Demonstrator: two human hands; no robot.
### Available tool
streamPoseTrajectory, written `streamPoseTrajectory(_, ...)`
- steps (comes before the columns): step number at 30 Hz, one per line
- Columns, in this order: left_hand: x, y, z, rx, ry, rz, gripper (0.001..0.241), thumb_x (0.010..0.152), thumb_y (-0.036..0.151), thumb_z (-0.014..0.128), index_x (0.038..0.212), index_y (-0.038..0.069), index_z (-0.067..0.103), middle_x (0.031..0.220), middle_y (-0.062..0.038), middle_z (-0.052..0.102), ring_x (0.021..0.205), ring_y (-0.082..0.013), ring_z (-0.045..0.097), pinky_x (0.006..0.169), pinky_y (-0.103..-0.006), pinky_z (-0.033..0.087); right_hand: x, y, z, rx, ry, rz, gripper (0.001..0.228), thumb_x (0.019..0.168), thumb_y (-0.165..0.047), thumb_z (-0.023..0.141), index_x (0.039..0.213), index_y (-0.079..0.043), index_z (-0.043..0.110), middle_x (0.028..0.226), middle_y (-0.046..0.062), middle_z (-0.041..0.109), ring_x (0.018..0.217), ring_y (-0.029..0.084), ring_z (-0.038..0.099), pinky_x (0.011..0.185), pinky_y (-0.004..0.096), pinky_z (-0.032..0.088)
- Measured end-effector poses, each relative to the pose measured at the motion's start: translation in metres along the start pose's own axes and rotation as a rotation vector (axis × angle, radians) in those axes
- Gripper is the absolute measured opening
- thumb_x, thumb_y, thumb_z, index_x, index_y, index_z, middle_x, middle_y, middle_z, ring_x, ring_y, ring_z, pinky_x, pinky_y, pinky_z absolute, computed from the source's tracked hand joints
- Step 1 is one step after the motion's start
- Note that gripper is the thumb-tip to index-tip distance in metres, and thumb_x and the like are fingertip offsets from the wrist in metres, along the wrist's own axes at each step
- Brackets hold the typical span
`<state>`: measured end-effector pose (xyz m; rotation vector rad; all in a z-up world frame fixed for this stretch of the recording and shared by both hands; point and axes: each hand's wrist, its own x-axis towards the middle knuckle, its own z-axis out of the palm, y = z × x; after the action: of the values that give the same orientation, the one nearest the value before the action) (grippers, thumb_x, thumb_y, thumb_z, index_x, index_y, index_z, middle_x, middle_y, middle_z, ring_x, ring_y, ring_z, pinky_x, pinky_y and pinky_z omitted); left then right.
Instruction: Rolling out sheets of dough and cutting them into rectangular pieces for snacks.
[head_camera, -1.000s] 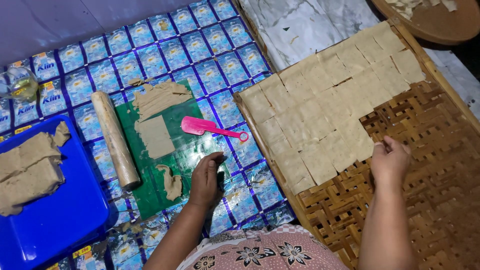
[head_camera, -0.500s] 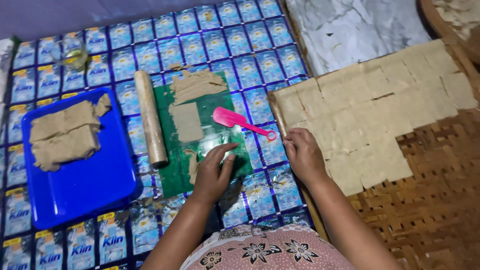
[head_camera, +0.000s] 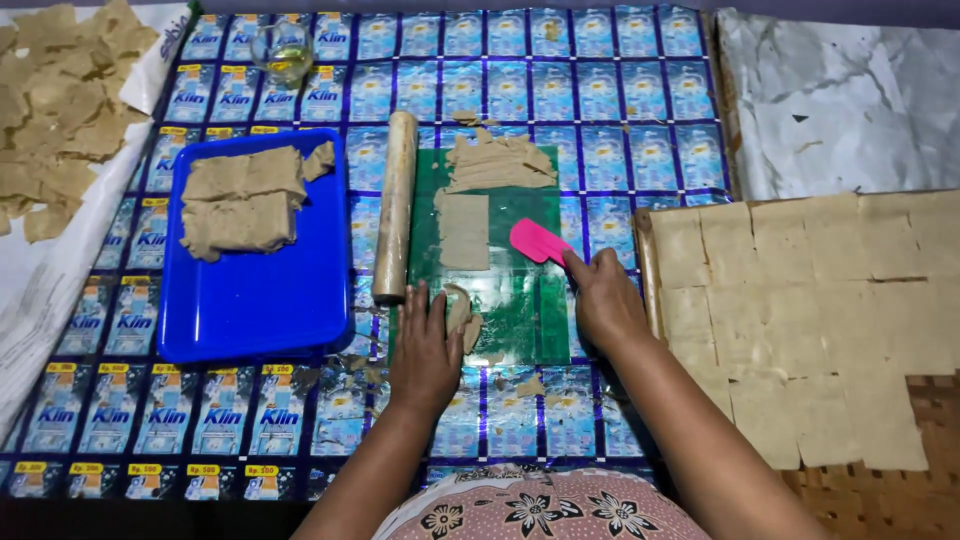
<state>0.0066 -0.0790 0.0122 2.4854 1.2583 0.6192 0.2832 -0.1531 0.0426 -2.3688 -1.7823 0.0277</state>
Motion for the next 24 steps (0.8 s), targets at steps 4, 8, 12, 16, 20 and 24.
streamPoseTrajectory(4,-0.005,-0.001,-0.01,-0.142,0.028,-0.011,0.059,0.102,0.029,0.06,0.149,-0.002,0.042,0.163,-0.028,0.031,0.154,-0.0453,0.025,0.123,-0.0515,0.024,-0.012,-0.03,-0.04,0.212,-0.057,-0.056,0.046,0.087,-0.016,0.065,0.132,-0.024,0.068,0.098,0.014,0.06,0.086,0.035,0.065,0.071,0.047,0.053)
streamPoseTrajectory(8,-0.006,0.008,-0.02,-0.267,0.032,0.057,0.072,0.089,0.039,0.075,0.143,0.002,0.046,0.152,-0.023,0.045,0.145,-0.0418,0.04,0.119,-0.0499,0.032,-0.002,-0.042,-0.025,0.234,-0.134,-0.192,0.031,0.089,-0.028,0.067,0.12,-0.028,0.074,0.087,0.009,0.066,0.079,0.034,0.068,0.064,0.049,0.054)
streamPoseTrajectory(12,0.004,0.015,-0.029,-0.163,-0.053,0.119,0.083,0.079,0.041,0.082,0.143,0.003,0.047,0.142,-0.021,0.051,0.132,-0.0423,0.047,0.109,-0.0517,0.037,0.034,-0.049,-0.002,0.227,-0.096,-0.201,0.029,0.092,-0.033,0.067,0.12,-0.031,0.076,0.085,0.009,0.068,0.077,0.034,0.069,0.063,0.048,0.054)
streamPoseTrajectory(16,0.004,0.01,-0.023,-0.176,-0.045,0.09,0.072,0.084,0.037,0.08,0.142,0.006,0.051,0.141,-0.017,0.053,0.13,-0.0385,0.051,0.105,-0.0501,0.042,0.05,-0.055,-0.006,0.231,-0.087,-0.215,0.029,0.092,-0.033,0.067,0.12,-0.031,0.075,0.087,0.009,0.068,0.078,0.035,0.069,0.063,0.049,0.054)
streamPoseTrajectory(20,0.003,0.008,-0.018,-0.228,-0.067,0.076,0.057,0.089,0.029,0.076,0.139,0.008,0.056,0.138,-0.016,0.054,0.127,-0.0367,0.053,0.102,-0.0487,0.044,0.047,-0.055,-0.012,0.226,-0.122,-0.232,0.031,0.092,-0.031,0.067,0.121,-0.031,0.074,0.087,0.01,0.069,0.079,0.036,0.069,0.064,0.05,0.054)
streamPoseTrajectory(24,0.006,0.008,-0.022,-0.232,-0.073,0.085,0.05,0.092,0.023,0.073,0.138,0.009,0.058,0.137,-0.014,0.056,0.126,-0.0351,0.055,0.103,-0.0477,0.045,0.036,-0.057,-0.028,0.211,-0.218,-0.237,0.031,0.092,-0.032,0.065,0.122,-0.027,0.072,0.088,0.012,0.071,0.079,0.037,0.07,0.065,0.051,0.055)
